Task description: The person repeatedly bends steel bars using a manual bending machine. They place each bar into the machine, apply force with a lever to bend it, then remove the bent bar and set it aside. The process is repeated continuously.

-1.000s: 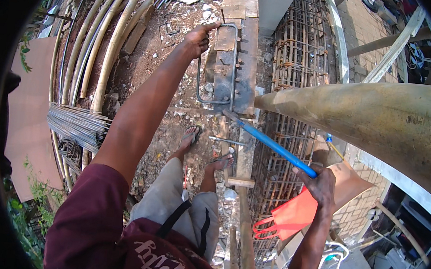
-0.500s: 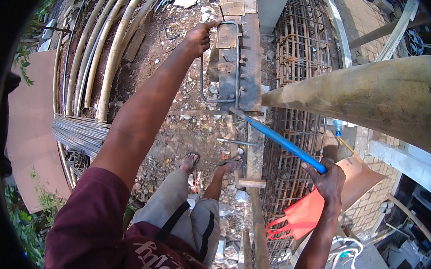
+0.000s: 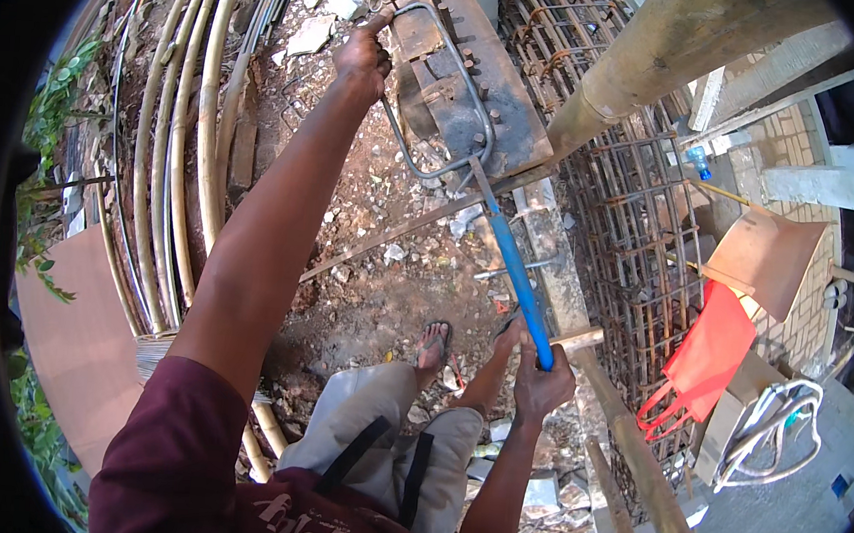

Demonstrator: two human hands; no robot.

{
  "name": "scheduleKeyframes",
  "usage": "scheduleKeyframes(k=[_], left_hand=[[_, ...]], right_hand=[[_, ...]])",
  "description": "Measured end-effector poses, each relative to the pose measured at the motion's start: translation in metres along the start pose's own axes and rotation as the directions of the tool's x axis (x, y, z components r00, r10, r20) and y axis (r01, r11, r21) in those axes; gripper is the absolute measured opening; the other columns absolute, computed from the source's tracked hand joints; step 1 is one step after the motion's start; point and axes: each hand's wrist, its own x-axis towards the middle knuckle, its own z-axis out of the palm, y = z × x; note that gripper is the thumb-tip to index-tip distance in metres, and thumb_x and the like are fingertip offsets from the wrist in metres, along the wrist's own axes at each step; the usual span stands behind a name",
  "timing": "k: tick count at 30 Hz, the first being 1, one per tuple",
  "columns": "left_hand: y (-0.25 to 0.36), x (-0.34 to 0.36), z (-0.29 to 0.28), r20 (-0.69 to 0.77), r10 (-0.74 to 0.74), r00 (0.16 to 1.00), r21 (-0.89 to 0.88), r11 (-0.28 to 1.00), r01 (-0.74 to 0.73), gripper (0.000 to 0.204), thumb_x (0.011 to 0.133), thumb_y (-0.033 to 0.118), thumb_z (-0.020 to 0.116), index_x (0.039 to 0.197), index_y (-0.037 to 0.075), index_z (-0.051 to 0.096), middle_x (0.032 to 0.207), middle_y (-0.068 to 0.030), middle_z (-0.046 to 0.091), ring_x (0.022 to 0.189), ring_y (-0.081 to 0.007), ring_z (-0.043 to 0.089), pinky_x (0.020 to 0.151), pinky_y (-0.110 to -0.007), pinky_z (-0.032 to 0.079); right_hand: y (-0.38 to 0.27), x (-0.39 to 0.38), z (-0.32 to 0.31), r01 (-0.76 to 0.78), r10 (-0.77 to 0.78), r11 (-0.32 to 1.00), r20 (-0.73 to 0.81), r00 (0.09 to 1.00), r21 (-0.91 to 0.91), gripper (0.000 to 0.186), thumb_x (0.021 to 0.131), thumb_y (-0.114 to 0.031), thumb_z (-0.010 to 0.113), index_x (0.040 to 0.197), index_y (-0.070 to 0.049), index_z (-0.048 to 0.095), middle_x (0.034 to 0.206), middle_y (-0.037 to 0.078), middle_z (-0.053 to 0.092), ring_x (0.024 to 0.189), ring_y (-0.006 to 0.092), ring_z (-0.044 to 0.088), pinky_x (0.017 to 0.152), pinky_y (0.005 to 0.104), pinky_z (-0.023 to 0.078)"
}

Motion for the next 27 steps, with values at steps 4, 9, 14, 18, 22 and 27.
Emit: scheduleKeyframes(k=[4,9,14,18,22,27], left_hand=[[-0.001,0.014,0.002,-0.077,-0.001,0.997,0.076,0.997,0.007,0.048,0.077,0.020,0.099,0.105,0.003,0.065,0.072,0.0008,0.047,0.056,-0.0123,0.037,0.051,-0.034,0.032],[-0.005,0.024,0.003,-0.183,-0.037,0.982,0.132,0.989,0.062,0.050,0.076,0.024,0.100,0.101,0.001,0.063,0.076,-0.0036,0.052,0.052,-0.0141,0.036,0.047,-0.035,0.031],[-0.006,0.017,-0.001,-0.103,-0.037,0.994,0.116,0.992,0.049,0.042,0.082,0.026,0.096,0.085,0.013,0.057,0.064,0.0040,0.042,0.048,-0.0102,0.029,0.043,-0.032,0.024],[-0.002,0.007,0.000,-0.084,-0.009,0.996,0.109,0.994,0.018,0.042,0.082,0.026,0.096,0.081,0.017,0.055,0.062,0.0074,0.033,0.047,-0.0073,0.024,0.043,-0.031,0.019],[-0.004,-0.002,0.001,-0.019,0.051,0.999,0.099,0.994,-0.049,0.040,0.089,0.027,0.091,0.079,0.018,0.053,0.060,0.0091,0.029,0.045,-0.0063,0.021,0.040,-0.029,0.016],[-0.007,0.002,-0.003,0.068,0.089,0.994,0.107,0.990,-0.096,0.051,0.093,0.031,0.087,0.075,0.023,0.040,0.057,0.0110,0.026,0.042,-0.0058,0.020,0.036,-0.026,0.013]], right_hand=[[0.057,0.008,-0.008,0.190,-0.191,0.982,-0.048,0.980,-0.017,0.060,0.087,-0.055,0.087,0.068,-0.004,0.063,0.054,0.010,0.051,0.048,0.0233,0.046,0.052,0.0444,0.039],[0.050,0.005,-0.050,0.143,-0.137,0.987,0.071,0.988,-0.074,0.056,0.089,-0.052,0.087,0.072,-0.002,0.068,0.056,0.013,0.055,0.049,0.0256,0.050,0.053,0.0451,0.041],[0.019,0.020,-0.083,0.226,-0.157,0.969,0.458,0.875,-0.100,0.055,0.090,-0.052,0.086,0.073,-0.002,0.069,0.054,0.013,0.055,0.048,0.0249,0.052,0.054,0.0442,0.044],[0.028,0.059,-0.093,0.113,-0.019,0.992,0.821,0.571,-0.056,0.045,0.096,-0.045,0.083,0.083,-0.002,0.078,0.056,0.004,0.059,0.053,0.0126,0.054,0.055,0.0361,0.045],[0.059,0.051,-0.051,0.024,-0.240,0.961,0.788,0.567,0.275,0.033,0.098,-0.033,0.083,0.095,0.000,0.082,0.063,-0.002,0.062,0.063,0.0021,0.051,0.053,0.0287,0.042],[0.093,0.011,0.022,-0.083,-0.346,0.864,0.705,0.619,0.496,0.026,0.095,-0.027,0.087,0.094,-0.001,0.084,0.060,0.000,0.060,0.057,0.0051,0.052,0.053,0.0288,0.042]])
